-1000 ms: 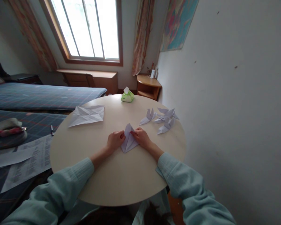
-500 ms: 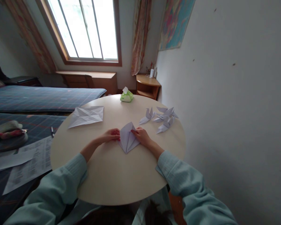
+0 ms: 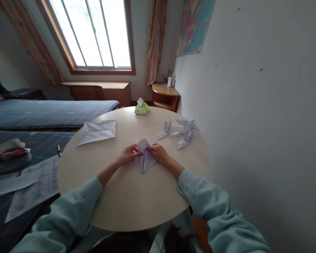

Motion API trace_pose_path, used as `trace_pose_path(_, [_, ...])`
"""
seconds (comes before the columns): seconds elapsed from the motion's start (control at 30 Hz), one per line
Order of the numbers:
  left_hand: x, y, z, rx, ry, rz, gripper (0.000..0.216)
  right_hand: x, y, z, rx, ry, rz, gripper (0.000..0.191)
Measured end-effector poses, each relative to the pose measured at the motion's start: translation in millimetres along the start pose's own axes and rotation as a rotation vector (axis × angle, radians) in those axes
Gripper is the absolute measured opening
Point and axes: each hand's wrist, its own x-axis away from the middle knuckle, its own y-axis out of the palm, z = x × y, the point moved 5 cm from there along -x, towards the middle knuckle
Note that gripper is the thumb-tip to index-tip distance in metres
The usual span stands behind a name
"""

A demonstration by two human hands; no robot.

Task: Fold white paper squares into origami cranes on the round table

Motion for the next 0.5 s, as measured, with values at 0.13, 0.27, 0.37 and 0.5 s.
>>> trace_pose_path(0.13, [4,-1,6,-0.222,0.043,0.119,0.04,0,1,1,-0.004,-0.002,-0.008,0.037])
trace_pose_path(0.27, [5,1,6,-0.342,0.033,0.158,0.039,0,0,-1,0.002,0.0,-0.028,0.033])
trace_pose_path(0.37, [4,2,4,-0.365,0.035,0.154,0.04,1,-2,-8,0.025,-0.029,-0.035,0.025])
trace_pose_path(0.5, [3,1,2,-0.38,0.029,0.156,0.035,5,-5,-21,0.092,-0.097,-0.036,0.029])
